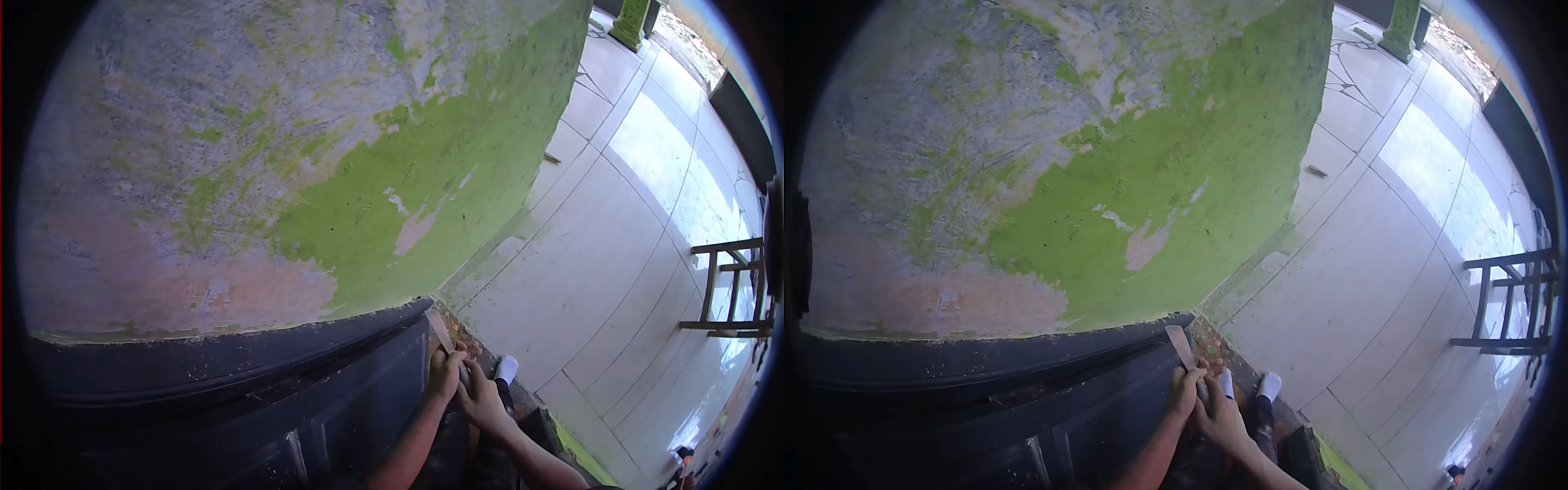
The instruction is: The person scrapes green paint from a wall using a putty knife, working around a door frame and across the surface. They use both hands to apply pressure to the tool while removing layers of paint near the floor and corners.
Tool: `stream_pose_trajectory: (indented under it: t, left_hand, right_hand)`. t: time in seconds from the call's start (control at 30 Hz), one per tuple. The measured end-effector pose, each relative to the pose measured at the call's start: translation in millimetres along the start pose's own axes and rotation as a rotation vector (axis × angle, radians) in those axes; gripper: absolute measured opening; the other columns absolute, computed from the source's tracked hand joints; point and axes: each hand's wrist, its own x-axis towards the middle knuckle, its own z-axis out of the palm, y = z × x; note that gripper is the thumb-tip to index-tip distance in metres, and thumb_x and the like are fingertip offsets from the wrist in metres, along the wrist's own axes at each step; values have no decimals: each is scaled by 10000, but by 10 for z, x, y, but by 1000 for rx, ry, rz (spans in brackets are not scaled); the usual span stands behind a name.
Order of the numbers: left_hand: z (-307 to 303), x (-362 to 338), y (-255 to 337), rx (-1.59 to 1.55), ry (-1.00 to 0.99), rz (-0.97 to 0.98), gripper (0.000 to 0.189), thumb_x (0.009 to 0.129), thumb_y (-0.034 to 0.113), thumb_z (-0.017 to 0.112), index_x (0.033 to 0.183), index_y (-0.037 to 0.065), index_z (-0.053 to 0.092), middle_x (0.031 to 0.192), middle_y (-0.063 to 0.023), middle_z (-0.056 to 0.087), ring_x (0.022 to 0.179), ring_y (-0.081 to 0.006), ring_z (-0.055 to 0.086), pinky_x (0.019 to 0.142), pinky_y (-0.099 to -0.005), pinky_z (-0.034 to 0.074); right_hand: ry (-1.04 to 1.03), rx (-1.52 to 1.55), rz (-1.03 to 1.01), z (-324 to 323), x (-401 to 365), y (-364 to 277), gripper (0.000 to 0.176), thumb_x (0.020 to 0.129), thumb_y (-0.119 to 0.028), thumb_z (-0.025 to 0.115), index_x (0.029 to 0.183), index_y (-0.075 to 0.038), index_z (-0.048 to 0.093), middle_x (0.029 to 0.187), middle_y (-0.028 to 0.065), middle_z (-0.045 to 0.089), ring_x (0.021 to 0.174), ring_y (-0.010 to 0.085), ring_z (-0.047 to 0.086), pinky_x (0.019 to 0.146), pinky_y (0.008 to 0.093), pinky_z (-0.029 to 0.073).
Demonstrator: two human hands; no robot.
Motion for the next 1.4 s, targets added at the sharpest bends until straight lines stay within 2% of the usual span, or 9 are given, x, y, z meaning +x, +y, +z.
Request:
stream_pose_trajectory:
  t: [0.1,0.17,0.27,0.47,0.57,0.63,0.73,0.87,1.4]
  left_hand:
    - [268,-346,614,-111,-36,167,127,881,67,423,966,-8,481,1042,-209,608,1011,-282,600,900,-382,480]
    - [319,-460,1002,-183,-146,496,186,918,124,396,1005,-19,477,1036,-228,601,1061,-300,574,910,-387,471]
    - [362,-701,1565,-244,-178,541,341,982,262,341,1067,-56,429,911,-195,613,818,-295,641,786,-390,519]
    - [248,-732,1870,-96,-18,699,364,998,299,318,1018,-49,423,617,-47,453,534,-180,552,634,-361,533]
    - [243,-790,1939,-70,31,696,330,997,286,330,940,-14,457,544,12,337,430,-106,401,565,-351,524]
    - [296,-834,2083,-27,62,689,287,991,267,346,839,48,452,505,45,295,389,-74,282,534,-335,484]
    - [208,-789,2173,-44,-142,734,283,996,232,358,770,65,395,531,21,320,435,-70,289,522,-296,422]
    - [283,-916,2291,-47,-110,660,299,994,219,356,726,87,361,518,23,311,431,-71,284,513,-294,392]
    - [454,-994,2429,-48,-46,559,220,963,217,358,777,106,398,495,37,286,383,-63,263,466,-327,478]
  right_hand:
    - [102,28,-224,80,-110,-338,489,865,-211,554,1279,-7,393,981,299,598,930,455,593,784,465,483]
    - [14,57,-324,-28,-57,-781,480,867,-213,555,1263,11,400,977,280,606,945,431,601,797,445,485]
    - [-1,133,-371,25,-11,-1261,438,874,-281,533,1160,42,463,939,245,613,837,413,638,697,382,502]
    - [67,39,-380,251,95,-1531,334,845,-152,565,1112,37,499,851,235,632,785,408,646,697,403,519]
    - [25,65,-525,313,113,-1498,305,844,-144,551,1086,39,517,833,231,635,792,400,650,708,394,522]
    - [44,105,-518,362,138,-1605,269,851,-156,583,1055,7,519,803,200,631,717,370,651,611,397,514]
    - [67,114,-522,353,125,-1751,219,860,-161,591,988,-3,511,749,188,613,655,356,646,548,394,497]
    - [98,166,-493,356,-3,-1880,219,867,-156,577,985,16,511,676,190,595,635,352,645,549,371,500]
    - [63,220,-286,204,-76,-2139,223,872,-164,522,981,29,542,829,188,589,783,377,602,723,375,473]
